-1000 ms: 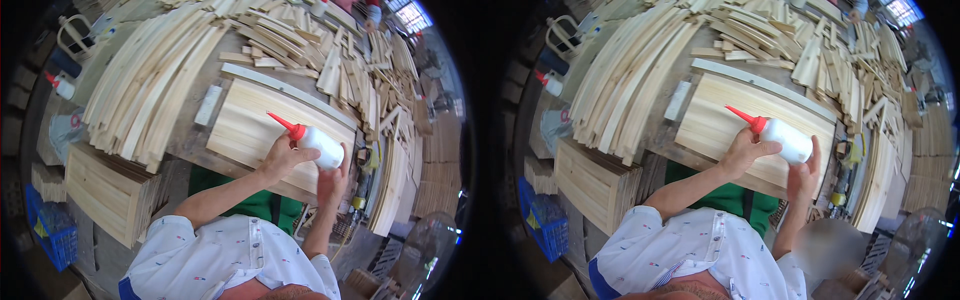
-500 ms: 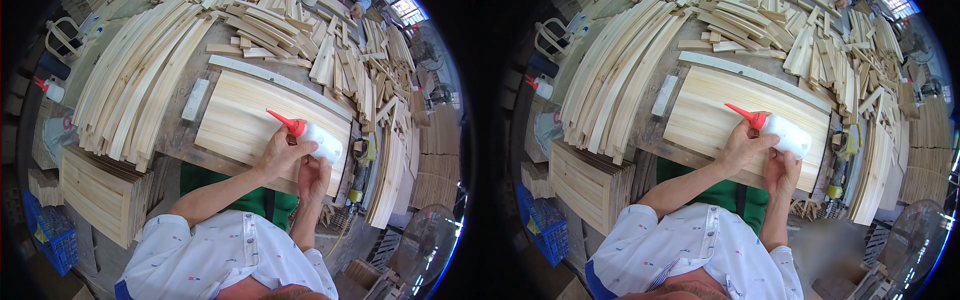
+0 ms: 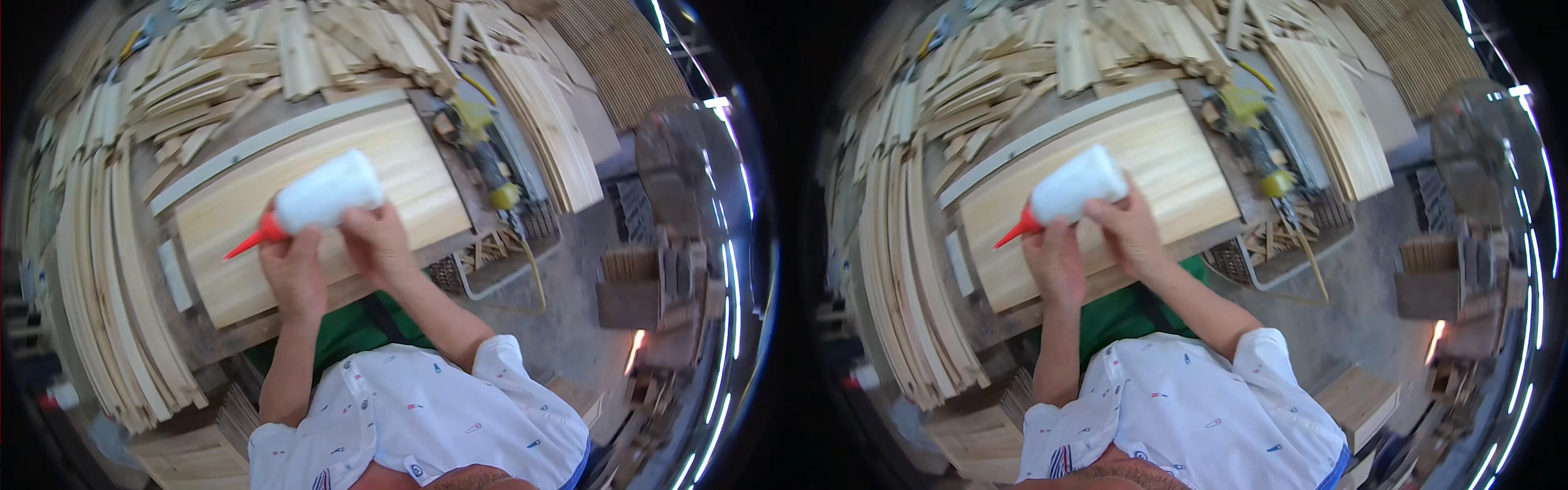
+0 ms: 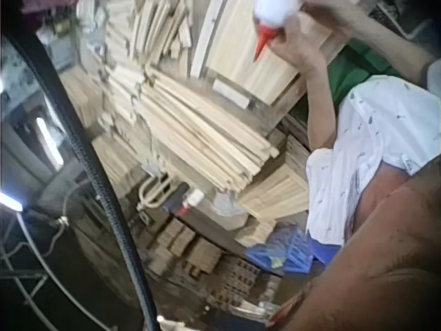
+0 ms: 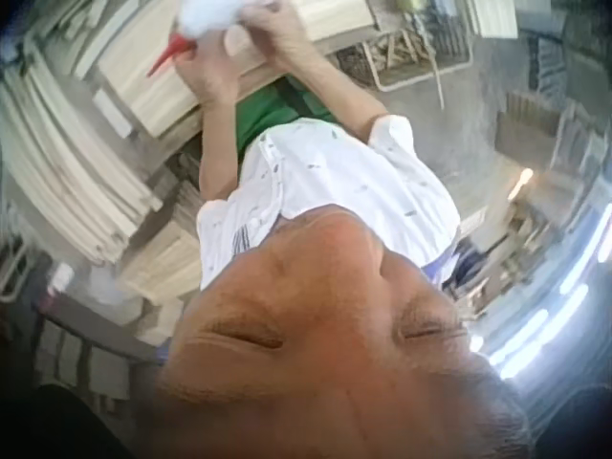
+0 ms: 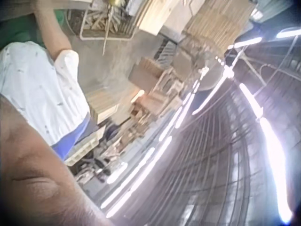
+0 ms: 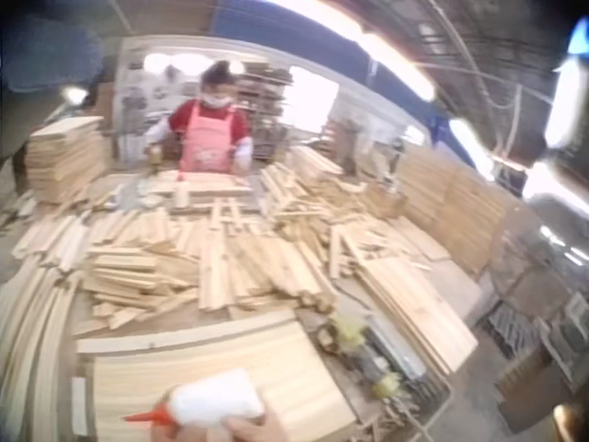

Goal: Assembling wooden panels by applying glue and using a pneumatic nail gun to attach wooden strips.

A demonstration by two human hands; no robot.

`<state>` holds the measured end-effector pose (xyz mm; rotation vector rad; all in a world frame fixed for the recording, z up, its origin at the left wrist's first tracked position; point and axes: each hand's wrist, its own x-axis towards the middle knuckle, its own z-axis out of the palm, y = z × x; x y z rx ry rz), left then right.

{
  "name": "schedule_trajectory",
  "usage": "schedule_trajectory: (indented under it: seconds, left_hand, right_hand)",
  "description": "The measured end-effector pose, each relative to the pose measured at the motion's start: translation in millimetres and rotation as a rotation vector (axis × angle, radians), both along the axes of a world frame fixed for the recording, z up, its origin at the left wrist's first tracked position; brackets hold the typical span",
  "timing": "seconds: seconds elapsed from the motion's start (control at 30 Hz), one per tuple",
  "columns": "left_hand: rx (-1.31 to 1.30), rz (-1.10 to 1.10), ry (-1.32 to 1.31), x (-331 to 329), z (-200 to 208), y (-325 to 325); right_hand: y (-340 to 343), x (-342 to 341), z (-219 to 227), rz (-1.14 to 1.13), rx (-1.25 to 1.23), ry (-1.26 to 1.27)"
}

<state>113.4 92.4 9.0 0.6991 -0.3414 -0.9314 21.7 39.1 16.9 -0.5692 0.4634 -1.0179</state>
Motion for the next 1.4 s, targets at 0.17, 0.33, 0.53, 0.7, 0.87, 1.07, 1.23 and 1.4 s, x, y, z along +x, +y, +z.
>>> schedule_trajectory:
  seconds: [0.17,0.33,0.53,0.7,0.87,1.07,1.23,1.4]
  left_hand:
    - [-0.051,-0.042,-0.163,1.6,-6.2,-3.5]
    - [0.197,-0.192,-0.243,8.3,-1.9,13.8]
    - [0.581,0.054,-1.252,63.0,0.0,118.4]
    - [0.774,0.125,-1.539,107.7,13.2,151.8]
    - [0.794,0.128,-1.509,113.5,0.0,158.1]
    - [0.741,0.245,-1.45,114.2,-10.1,153.6]
    - [0.746,0.254,-1.446,115.5,-11.2,153.3]
    - [0.741,0.237,-1.427,117.3,-14.3,154.7]
  right_hand:
    - [-1.3,5.0,9.1,0.087,-0.024,-0.063]
    - [-25.4,17.7,9.0,0.065,-0.131,-0.01]
    - [-68.1,15.6,17.0,0.123,-0.335,0.305]
    - [-87.4,43.5,40.9,0.17,-0.392,0.257]
    - [-89.6,92.0,38.0,0.255,-0.453,0.263]
    - [-88.0,126.9,31.5,0.316,-0.477,0.338]
    - [-90.4,143.9,20.6,0.288,-0.431,0.356]
    - [-90.3,156.6,21.0,0.321,-0.469,0.327]
